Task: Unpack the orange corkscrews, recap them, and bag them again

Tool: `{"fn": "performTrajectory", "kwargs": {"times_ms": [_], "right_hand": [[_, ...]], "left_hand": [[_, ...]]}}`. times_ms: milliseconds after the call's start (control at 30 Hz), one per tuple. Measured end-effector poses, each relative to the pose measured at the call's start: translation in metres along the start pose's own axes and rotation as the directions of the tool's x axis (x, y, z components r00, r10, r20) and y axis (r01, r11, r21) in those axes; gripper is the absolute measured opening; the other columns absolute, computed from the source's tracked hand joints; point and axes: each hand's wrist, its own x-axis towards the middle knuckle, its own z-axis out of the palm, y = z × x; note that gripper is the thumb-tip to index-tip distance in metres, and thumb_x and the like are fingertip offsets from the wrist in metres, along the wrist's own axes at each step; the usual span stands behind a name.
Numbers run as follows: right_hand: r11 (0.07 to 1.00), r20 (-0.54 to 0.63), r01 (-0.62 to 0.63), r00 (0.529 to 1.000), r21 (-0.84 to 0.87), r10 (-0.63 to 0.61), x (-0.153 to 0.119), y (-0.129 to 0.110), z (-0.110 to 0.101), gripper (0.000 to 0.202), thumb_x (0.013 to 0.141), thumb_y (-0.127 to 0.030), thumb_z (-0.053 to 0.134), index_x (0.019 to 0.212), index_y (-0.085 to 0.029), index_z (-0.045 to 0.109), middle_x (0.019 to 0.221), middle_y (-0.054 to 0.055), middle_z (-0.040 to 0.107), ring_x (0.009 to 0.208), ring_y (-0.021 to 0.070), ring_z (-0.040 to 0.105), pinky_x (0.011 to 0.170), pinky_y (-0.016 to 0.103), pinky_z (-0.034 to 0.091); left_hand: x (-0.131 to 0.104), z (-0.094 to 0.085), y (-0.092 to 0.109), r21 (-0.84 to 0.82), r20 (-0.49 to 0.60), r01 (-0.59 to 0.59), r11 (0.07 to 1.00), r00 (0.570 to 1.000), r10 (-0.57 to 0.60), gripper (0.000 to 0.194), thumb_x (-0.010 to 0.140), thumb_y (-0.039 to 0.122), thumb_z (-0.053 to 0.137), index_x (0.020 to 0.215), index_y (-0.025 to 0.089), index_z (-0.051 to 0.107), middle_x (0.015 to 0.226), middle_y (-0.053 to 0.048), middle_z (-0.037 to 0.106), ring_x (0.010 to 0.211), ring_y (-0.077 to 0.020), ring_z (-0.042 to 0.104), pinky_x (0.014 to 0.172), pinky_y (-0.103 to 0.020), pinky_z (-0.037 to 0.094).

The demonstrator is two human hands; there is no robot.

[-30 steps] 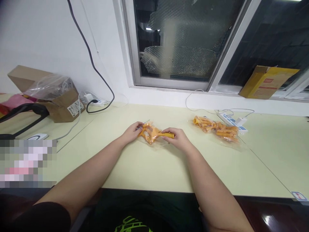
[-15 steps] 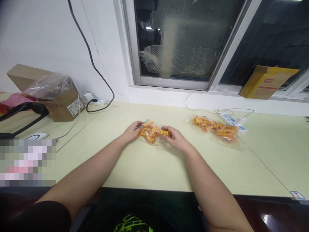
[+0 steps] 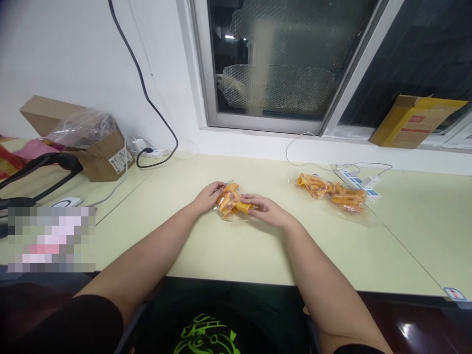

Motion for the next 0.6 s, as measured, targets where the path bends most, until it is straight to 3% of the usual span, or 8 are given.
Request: {"fn": "performTrajectory", "kwargs": {"times_ms": [100,233,300,367,467,600], "right_hand": [[0.981,-0.103,-0.039,0.994,-0.190,0.019,0.001,0.007,0.008,0.044,0.093,-0.043,0.073,0.135,-0.029,0.072,0.154,0.012,0.054,0.146,0.0326,0.048,0.122,0.055,0.038],[0.930,-0.088,-0.084,0.995,-0.359,0.055,0.005,0.007,0.022,0.056,0.097,-0.034,0.066,0.152,-0.031,0.057,0.171,0.009,0.029,0.159,0.0327,0.024,0.124,0.052,0.035],[0.918,-0.039,-0.049,0.999,-0.393,0.036,0.007,0.005,0.026,0.054,0.099,-0.031,0.062,0.152,-0.033,0.056,0.168,0.007,0.035,0.158,0.0306,0.027,0.124,0.050,0.035],[0.904,-0.022,-0.013,1.000,-0.428,0.004,0.009,0.004,0.027,0.050,0.101,-0.029,0.059,0.150,-0.034,0.058,0.157,0.007,0.051,0.149,0.0281,0.043,0.123,0.048,0.037],[0.865,-0.120,-0.073,0.993,-0.497,0.014,0.012,0.004,0.029,0.040,0.103,-0.027,0.054,0.141,-0.029,0.064,0.130,0.008,0.069,0.120,0.0247,0.064,0.108,0.043,0.049],[0.799,-0.268,-0.201,0.962,-0.567,0.052,0.016,0.004,0.037,0.027,0.100,-0.023,0.057,0.122,-0.023,0.073,0.115,0.008,0.071,0.090,0.0199,0.068,0.089,0.035,0.053]], "left_hand": [[-0.002,0.000,0.003,0.012,0.022,0.042,0.999,0.999,-0.042,0.040,0.101,0.041,0.047,0.132,0.025,0.064,0.135,-0.006,0.070,0.124,-0.0253,0.063,0.109,-0.043,0.048],[-0.006,-0.002,0.014,0.105,-0.036,0.046,0.993,0.998,-0.043,0.040,0.103,0.040,0.043,0.134,0.027,0.065,0.145,-0.005,0.064,0.136,-0.0261,0.055,0.117,-0.046,0.040],[-0.009,-0.004,0.024,0.181,-0.131,0.045,0.983,0.991,-0.021,0.039,0.102,0.039,0.046,0.132,0.027,0.066,0.147,-0.006,0.061,0.140,-0.0274,0.050,0.120,-0.049,0.035],[-0.014,-0.003,0.038,0.238,-0.185,-0.023,0.971,0.980,0.069,0.036,0.100,0.039,0.049,0.130,0.027,0.066,0.143,-0.007,0.062,0.139,-0.0274,0.049,0.120,-0.048,0.032],[-0.024,0.004,0.063,0.277,-0.102,-0.211,0.937,0.964,0.247,0.031,0.100,0.039,0.052,0.124,0.027,0.067,0.133,-0.006,0.066,0.133,-0.0269,0.050,0.117,-0.046,0.032],[-0.032,0.017,0.087,0.295,-0.046,-0.287,0.911,0.948,0.314,0.028,0.094,0.043,0.062,0.115,0.026,0.069,0.120,-0.006,0.068,0.120,-0.0293,0.055,0.109,-0.047,0.036]]}}
